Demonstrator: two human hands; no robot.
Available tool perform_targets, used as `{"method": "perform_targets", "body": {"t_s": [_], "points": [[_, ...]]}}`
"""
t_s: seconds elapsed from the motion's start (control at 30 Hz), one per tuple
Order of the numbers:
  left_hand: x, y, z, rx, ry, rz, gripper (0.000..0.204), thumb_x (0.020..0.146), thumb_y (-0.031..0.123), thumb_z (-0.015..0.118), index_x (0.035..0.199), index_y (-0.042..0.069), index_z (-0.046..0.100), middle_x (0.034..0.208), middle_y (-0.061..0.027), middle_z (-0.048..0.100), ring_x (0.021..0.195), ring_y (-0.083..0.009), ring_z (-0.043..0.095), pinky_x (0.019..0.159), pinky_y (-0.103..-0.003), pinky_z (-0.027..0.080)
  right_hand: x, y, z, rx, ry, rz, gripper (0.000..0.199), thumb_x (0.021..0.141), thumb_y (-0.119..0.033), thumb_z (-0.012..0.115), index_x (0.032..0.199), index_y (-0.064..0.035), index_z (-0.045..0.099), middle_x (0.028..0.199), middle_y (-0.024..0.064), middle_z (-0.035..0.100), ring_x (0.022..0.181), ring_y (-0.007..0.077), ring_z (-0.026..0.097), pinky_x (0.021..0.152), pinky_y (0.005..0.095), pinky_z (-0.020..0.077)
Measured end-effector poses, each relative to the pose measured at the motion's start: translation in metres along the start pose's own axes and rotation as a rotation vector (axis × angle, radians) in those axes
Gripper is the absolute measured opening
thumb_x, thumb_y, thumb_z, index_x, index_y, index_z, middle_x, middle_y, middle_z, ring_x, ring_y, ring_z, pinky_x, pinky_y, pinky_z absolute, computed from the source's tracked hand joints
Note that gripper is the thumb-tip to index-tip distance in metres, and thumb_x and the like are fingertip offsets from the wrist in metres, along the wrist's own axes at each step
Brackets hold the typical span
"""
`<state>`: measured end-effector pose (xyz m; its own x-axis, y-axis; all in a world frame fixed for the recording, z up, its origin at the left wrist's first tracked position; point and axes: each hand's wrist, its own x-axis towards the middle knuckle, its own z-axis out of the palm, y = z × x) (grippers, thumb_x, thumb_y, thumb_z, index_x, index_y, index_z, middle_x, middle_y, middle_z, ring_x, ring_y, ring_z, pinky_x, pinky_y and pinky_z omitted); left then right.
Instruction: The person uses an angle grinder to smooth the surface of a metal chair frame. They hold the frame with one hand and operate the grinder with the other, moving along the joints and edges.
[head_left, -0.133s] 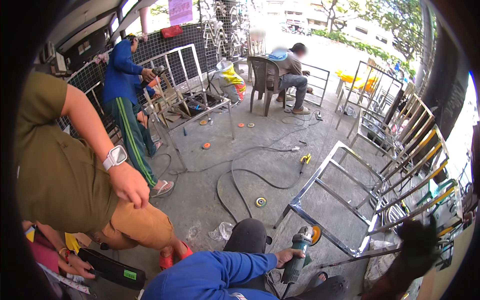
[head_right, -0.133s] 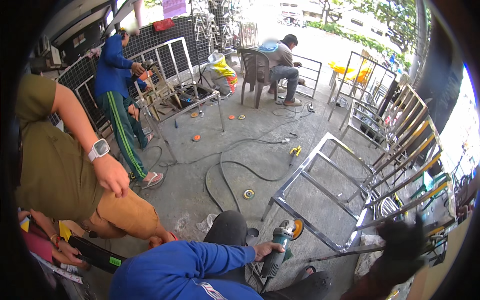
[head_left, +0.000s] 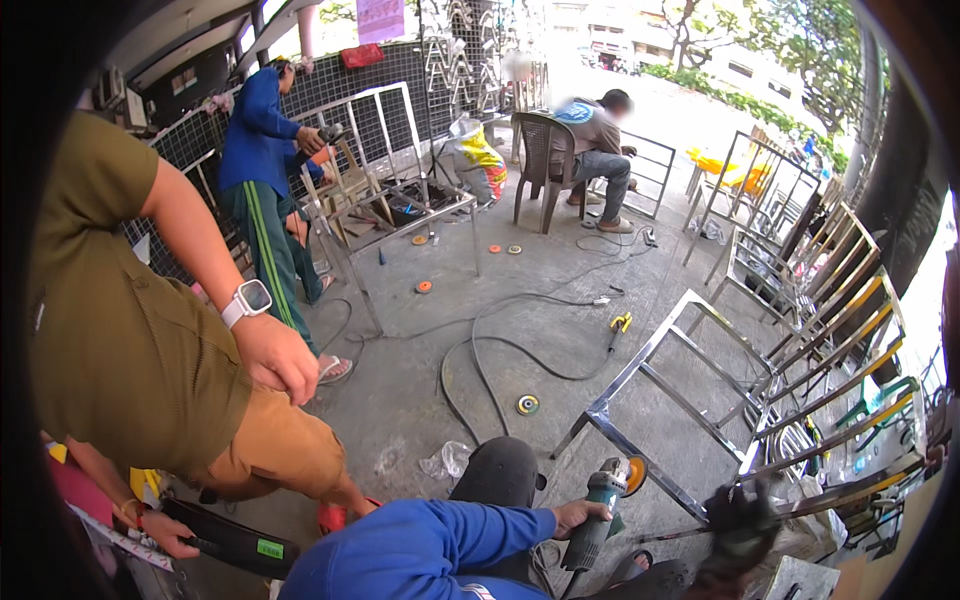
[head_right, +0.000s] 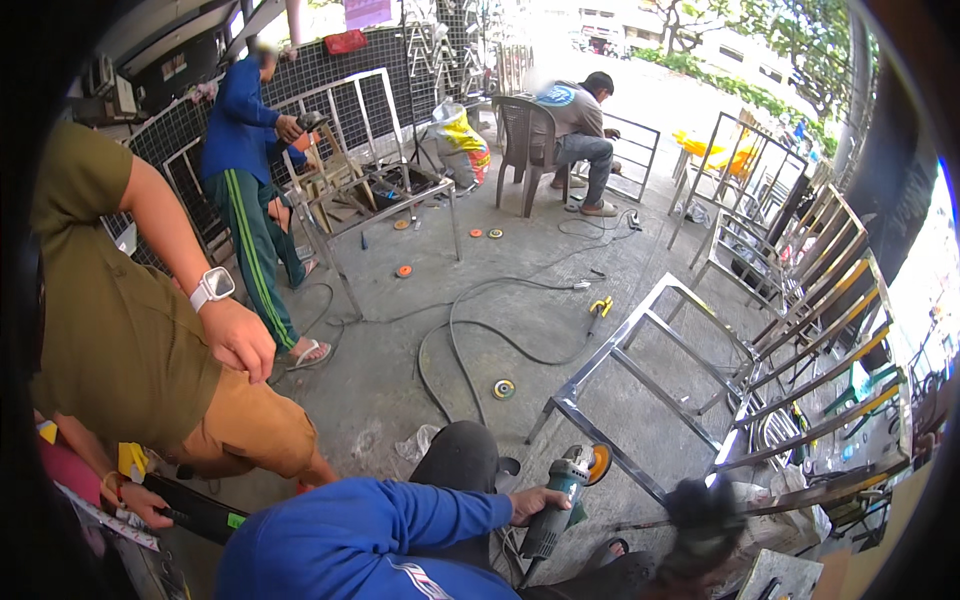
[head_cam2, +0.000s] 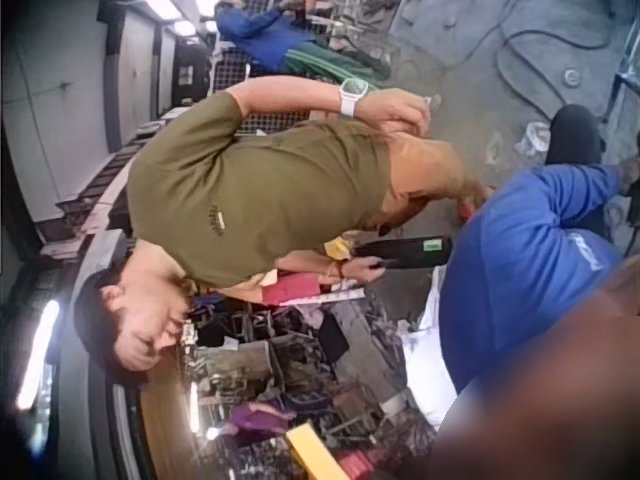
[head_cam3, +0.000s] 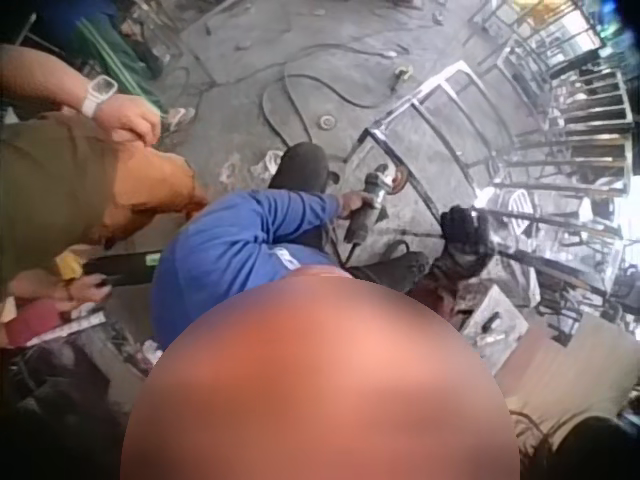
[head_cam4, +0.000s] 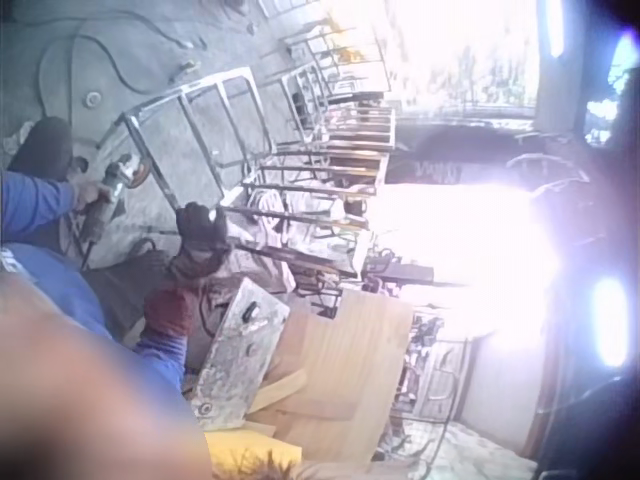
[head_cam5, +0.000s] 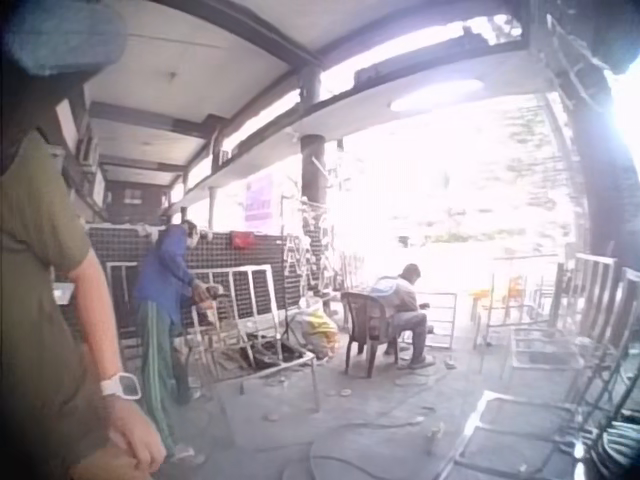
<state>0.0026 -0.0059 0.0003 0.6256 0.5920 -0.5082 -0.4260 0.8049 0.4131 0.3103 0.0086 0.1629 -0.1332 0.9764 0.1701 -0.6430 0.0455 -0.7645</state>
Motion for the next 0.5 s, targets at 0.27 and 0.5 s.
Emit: {"method": "perform_targets", "body": {"t_s": [0.27,0.5], "points": [[-0.001,0.001,-0.006,-0.017,-0.009,-0.032,0.035,0.081,0.028,0.077,0.106,0.008,0.064,0.084,-0.007,0.07,0.069,-0.0196,0.068,0.069,-0.038,0.059,-0.061,0.117,0.011,0.327,0.573,0.401,0.066,0.097,-0.057,0.061,0.142,-0.0097,0.05,0.13,0.0211,0.06,0.123,0.0439,0.058,0.106,0.0625,0.0484],[0.0,0.004,-0.003,-0.112,-0.062,0.026,0.041,0.083,0.029,0.076,0.114,0.005,0.065,0.095,-0.0099,0.072,0.083,-0.0237,0.072,0.083,-0.042,0.06,-0.061,0.145,-0.016,0.191,0.678,0.538,0.062,0.099,-0.043,0.063,0.15,-0.013,0.042,0.151,0.0237,0.046,0.136,0.0467,0.05,0.107,0.0649,0.0458]]}}
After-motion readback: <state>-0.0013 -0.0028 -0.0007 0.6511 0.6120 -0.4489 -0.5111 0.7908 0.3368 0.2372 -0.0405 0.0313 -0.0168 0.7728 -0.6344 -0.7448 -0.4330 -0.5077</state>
